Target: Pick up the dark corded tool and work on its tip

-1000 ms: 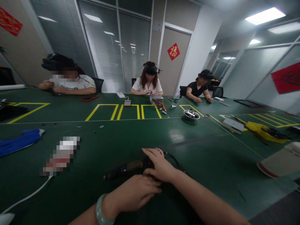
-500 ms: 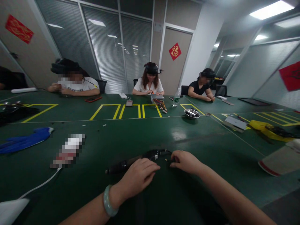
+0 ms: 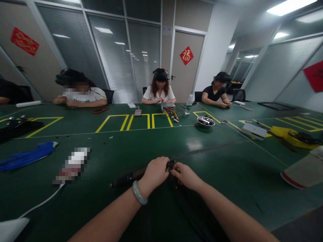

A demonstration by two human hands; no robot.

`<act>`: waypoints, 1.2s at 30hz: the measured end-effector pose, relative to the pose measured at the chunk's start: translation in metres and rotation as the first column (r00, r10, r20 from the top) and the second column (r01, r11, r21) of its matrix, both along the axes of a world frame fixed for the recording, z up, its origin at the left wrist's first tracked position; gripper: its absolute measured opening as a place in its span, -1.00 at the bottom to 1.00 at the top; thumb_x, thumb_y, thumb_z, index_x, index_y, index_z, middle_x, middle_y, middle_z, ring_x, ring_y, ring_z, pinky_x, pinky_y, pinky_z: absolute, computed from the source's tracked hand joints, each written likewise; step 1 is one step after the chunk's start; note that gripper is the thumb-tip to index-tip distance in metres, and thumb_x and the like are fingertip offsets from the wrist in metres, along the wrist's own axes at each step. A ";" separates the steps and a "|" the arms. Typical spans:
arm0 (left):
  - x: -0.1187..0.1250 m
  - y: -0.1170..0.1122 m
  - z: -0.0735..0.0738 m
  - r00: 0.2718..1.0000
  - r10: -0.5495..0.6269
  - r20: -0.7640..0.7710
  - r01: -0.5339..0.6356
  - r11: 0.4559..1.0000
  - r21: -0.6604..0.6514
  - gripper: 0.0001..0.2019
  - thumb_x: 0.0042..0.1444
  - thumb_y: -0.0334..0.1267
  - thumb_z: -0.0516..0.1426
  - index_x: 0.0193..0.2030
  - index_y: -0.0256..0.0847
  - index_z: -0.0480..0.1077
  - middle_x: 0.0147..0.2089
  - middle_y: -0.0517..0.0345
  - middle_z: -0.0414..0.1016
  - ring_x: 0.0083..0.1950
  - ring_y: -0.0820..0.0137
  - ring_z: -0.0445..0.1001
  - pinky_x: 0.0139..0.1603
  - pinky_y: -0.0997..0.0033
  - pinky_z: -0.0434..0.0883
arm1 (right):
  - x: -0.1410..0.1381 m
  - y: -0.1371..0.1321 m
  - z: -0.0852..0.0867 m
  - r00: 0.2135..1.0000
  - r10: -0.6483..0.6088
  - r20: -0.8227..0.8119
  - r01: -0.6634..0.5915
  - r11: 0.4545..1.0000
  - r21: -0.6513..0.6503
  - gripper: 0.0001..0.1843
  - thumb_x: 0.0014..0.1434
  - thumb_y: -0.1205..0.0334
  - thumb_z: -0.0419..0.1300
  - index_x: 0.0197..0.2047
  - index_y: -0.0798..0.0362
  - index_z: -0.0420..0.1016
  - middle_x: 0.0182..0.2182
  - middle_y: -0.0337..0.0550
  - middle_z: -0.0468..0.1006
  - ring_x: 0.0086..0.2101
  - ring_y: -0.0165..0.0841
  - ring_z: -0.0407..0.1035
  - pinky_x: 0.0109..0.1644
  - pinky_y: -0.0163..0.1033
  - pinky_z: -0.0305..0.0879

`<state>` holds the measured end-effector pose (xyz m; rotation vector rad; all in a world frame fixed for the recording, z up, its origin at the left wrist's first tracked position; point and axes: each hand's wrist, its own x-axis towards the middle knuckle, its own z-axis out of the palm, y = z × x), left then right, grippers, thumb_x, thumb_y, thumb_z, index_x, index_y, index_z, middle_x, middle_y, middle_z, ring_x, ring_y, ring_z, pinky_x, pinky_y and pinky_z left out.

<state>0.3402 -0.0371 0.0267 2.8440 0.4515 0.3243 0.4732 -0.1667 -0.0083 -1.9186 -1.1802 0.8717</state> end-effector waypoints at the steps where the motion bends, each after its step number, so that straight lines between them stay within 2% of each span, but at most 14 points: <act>1: 0.002 -0.001 -0.001 1.000 0.016 -0.005 -0.016 1.000 -0.001 -0.81 0.13 -0.31 0.11 -0.10 -0.16 0.34 -0.13 0.09 0.45 -0.08 0.27 0.43 -0.09 0.27 0.35 | 0.003 0.000 0.001 1.000 -0.002 -0.023 0.002 1.000 0.016 -0.82 0.27 0.09 0.10 -0.19 0.03 0.31 -0.38 -0.22 0.57 -0.59 -0.48 0.34 -0.56 -0.41 0.18; 6: 0.008 -0.007 -0.004 0.998 0.063 -0.014 -0.063 0.998 0.000 -0.88 0.20 -0.30 0.04 -0.12 -0.17 0.30 -0.13 0.09 0.43 -0.12 0.31 0.42 -0.14 0.33 0.33 | 0.024 -0.008 0.015 0.996 -0.059 -0.064 0.064 0.994 0.088 -0.81 0.22 0.12 0.16 -0.20 0.03 0.27 -0.36 -0.22 0.59 -0.47 -0.42 0.42 -0.50 -0.39 0.22; 8: 0.010 -0.008 -0.005 0.998 0.067 -0.017 -0.067 0.998 -0.001 -0.90 0.22 -0.29 0.03 -0.14 -0.16 0.30 -0.13 0.10 0.42 -0.12 0.32 0.41 -0.15 0.34 0.32 | 0.026 -0.010 0.018 0.994 -0.111 0.021 0.110 0.991 0.074 -0.79 0.20 0.17 0.18 -0.11 0.02 0.30 -0.37 -0.26 0.60 -0.45 -0.41 0.44 -0.43 -0.36 0.26; 11: 0.011 -0.005 -0.006 0.998 0.066 -0.014 -0.066 0.998 -0.004 -0.90 0.23 -0.28 0.02 -0.14 -0.15 0.30 -0.14 0.13 0.42 -0.13 0.32 0.41 -0.18 0.35 0.32 | 0.023 -0.010 0.019 0.961 -0.136 0.243 0.121 0.990 0.073 -0.78 0.20 0.23 0.19 -0.06 -0.04 0.36 -0.37 -0.31 0.60 -0.35 -0.37 0.47 -0.31 -0.32 0.27; 15: 0.012 -0.001 -0.008 0.999 0.046 0.006 -0.046 0.999 0.011 -0.89 0.24 -0.25 0.03 -0.13 -0.13 0.32 -0.14 0.14 0.43 -0.13 0.32 0.40 -0.18 0.35 0.32 | 0.023 -0.001 0.020 0.818 -0.085 0.569 0.051 0.996 0.075 -0.90 0.24 0.26 0.15 -0.16 -0.06 0.44 -0.28 -0.27 0.60 -0.26 -0.31 0.47 -0.22 -0.28 0.26; 18: 0.012 0.000 -0.009 0.999 0.039 -0.002 -0.039 0.999 -0.001 -0.88 0.25 -0.21 0.04 -0.12 -0.14 0.33 -0.13 0.15 0.43 -0.12 0.34 0.41 -0.16 0.36 0.33 | 0.028 0.006 0.020 0.707 -0.004 0.707 -0.039 0.998 0.044 -0.88 0.24 0.29 0.14 -0.16 -0.04 0.48 -0.27 -0.21 0.59 -0.25 -0.30 0.46 -0.19 -0.27 0.26; 20: 0.012 0.001 -0.010 0.999 0.037 -0.002 -0.037 0.999 -0.007 -0.87 0.26 -0.20 0.05 -0.12 -0.14 0.34 -0.12 0.15 0.44 -0.12 0.34 0.41 -0.16 0.37 0.34 | 0.031 0.008 0.018 0.680 0.036 0.732 -0.099 0.994 0.044 -0.86 0.24 0.31 0.14 -0.16 -0.03 0.49 -0.25 -0.20 0.58 -0.24 -0.31 0.45 -0.16 -0.28 0.27; 24: 0.013 0.002 -0.011 1.000 0.025 0.014 -0.025 1.000 0.005 -0.88 0.26 -0.21 0.05 -0.12 -0.15 0.35 -0.13 0.14 0.44 -0.13 0.34 0.41 -0.15 0.35 0.34 | 0.031 0.005 0.010 0.697 0.049 0.716 -0.158 0.984 0.085 -0.86 0.26 0.32 0.13 -0.15 -0.02 0.49 -0.22 -0.21 0.57 -0.21 -0.33 0.44 -0.11 -0.28 0.28; 29: 0.012 0.003 -0.011 1.000 0.010 0.015 -0.009 1.000 -0.010 -0.88 0.28 -0.23 0.03 -0.13 -0.15 0.35 -0.13 0.13 0.44 -0.13 0.33 0.41 -0.16 0.34 0.35 | 0.030 0.003 0.003 0.736 0.042 0.675 -0.157 0.981 0.110 -0.86 0.27 0.32 0.12 -0.15 -0.01 0.47 -0.21 -0.20 0.57 -0.20 -0.33 0.44 -0.08 -0.26 0.28; 36: 0.011 0.002 -0.007 1.000 0.019 -0.023 -0.020 0.999 -0.048 -0.85 0.29 -0.22 0.00 -0.11 -0.15 0.35 -0.09 0.11 0.43 -0.09 0.33 0.41 -0.12 0.34 0.36 | 0.026 0.006 0.006 0.778 0.013 0.628 -0.092 0.991 0.093 -0.88 0.26 0.26 0.12 -0.17 -0.03 0.48 -0.23 -0.19 0.58 -0.22 -0.29 0.44 -0.11 -0.22 0.27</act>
